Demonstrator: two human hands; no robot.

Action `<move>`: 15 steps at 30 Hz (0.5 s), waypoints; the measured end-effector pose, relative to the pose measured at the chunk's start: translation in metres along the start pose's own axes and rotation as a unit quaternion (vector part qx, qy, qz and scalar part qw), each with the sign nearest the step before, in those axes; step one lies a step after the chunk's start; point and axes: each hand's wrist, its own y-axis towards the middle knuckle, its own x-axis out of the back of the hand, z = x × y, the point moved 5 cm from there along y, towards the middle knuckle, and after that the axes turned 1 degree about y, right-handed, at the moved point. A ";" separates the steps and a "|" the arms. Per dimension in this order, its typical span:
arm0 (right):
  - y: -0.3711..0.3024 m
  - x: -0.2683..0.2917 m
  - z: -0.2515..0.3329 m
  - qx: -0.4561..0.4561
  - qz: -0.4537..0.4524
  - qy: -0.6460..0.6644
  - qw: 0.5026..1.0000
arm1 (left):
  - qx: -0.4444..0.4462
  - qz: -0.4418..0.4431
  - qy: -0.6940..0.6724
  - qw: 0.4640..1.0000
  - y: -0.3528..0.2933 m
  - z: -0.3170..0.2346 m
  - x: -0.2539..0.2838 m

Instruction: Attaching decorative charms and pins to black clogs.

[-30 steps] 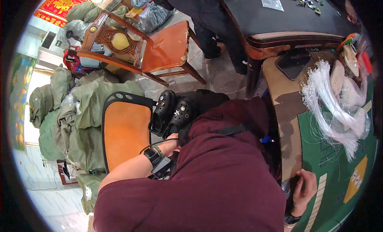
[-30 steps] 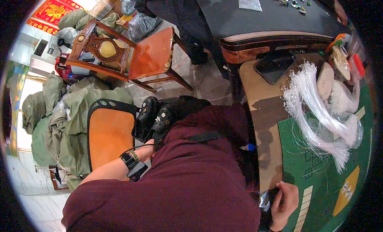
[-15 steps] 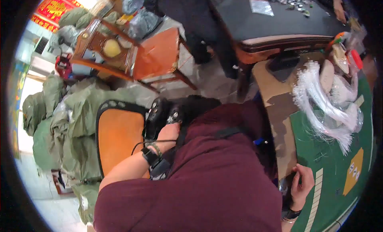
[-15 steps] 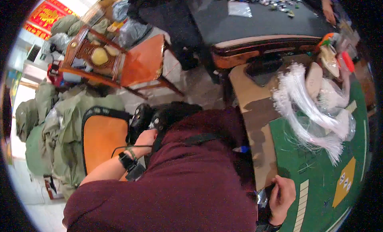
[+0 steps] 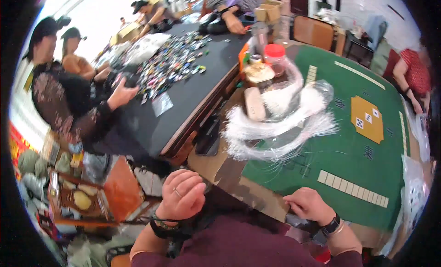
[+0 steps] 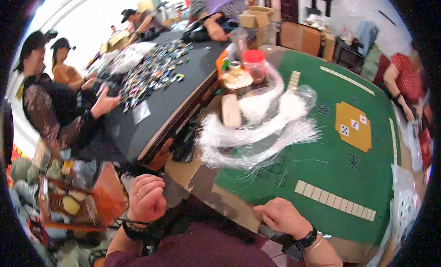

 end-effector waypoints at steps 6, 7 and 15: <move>0.000 0.002 -0.003 0.007 0.000 -0.012 1.000 | 0.067 -0.047 -0.286 0.955 0.060 0.003 -0.090; 0.000 0.002 -0.002 0.015 0.003 -0.002 1.000 | 0.091 -0.041 -0.369 0.924 0.068 -0.001 -0.107; 0.010 0.007 -0.005 0.013 0.016 0.036 0.999 | -0.263 -0.003 -0.140 0.955 0.085 -0.006 -0.150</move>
